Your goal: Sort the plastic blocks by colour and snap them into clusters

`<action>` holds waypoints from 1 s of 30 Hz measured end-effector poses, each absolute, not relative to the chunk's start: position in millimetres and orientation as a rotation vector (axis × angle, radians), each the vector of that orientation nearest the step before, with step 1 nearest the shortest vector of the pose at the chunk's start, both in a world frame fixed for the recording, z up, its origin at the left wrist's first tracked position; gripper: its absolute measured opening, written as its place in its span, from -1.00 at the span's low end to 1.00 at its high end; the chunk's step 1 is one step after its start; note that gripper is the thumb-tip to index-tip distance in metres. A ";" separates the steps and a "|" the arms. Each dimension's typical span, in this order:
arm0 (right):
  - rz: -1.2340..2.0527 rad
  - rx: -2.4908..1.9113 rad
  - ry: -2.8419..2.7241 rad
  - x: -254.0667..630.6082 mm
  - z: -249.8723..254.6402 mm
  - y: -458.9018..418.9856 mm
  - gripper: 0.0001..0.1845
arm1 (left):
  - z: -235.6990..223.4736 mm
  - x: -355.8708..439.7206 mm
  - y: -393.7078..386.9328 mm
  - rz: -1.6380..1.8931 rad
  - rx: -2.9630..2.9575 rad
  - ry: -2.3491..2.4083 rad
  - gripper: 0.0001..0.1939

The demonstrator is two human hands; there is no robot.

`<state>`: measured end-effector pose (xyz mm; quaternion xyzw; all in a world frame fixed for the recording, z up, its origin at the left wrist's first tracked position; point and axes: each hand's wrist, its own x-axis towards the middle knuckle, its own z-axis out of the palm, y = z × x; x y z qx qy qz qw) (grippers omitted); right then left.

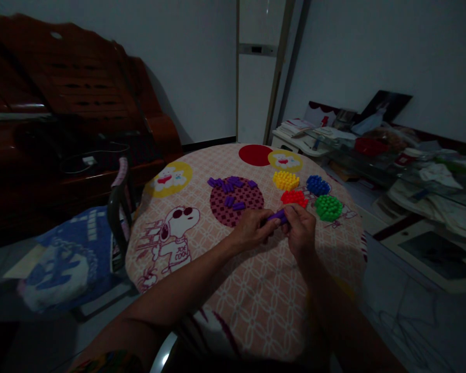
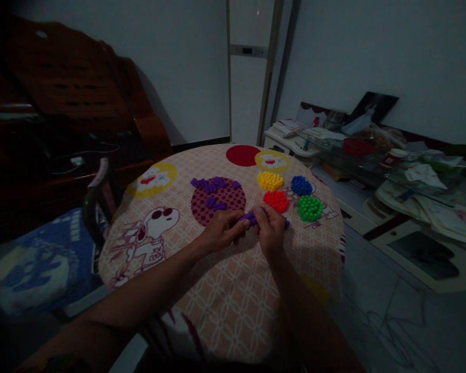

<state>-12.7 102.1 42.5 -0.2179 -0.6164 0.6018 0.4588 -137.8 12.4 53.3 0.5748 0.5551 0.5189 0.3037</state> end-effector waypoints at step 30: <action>1.530 -0.658 -1.604 -15.1 68.5 110.0 -0.59 | 63.5 -111.4 13.4 1.345 1.001 1.040 -0.42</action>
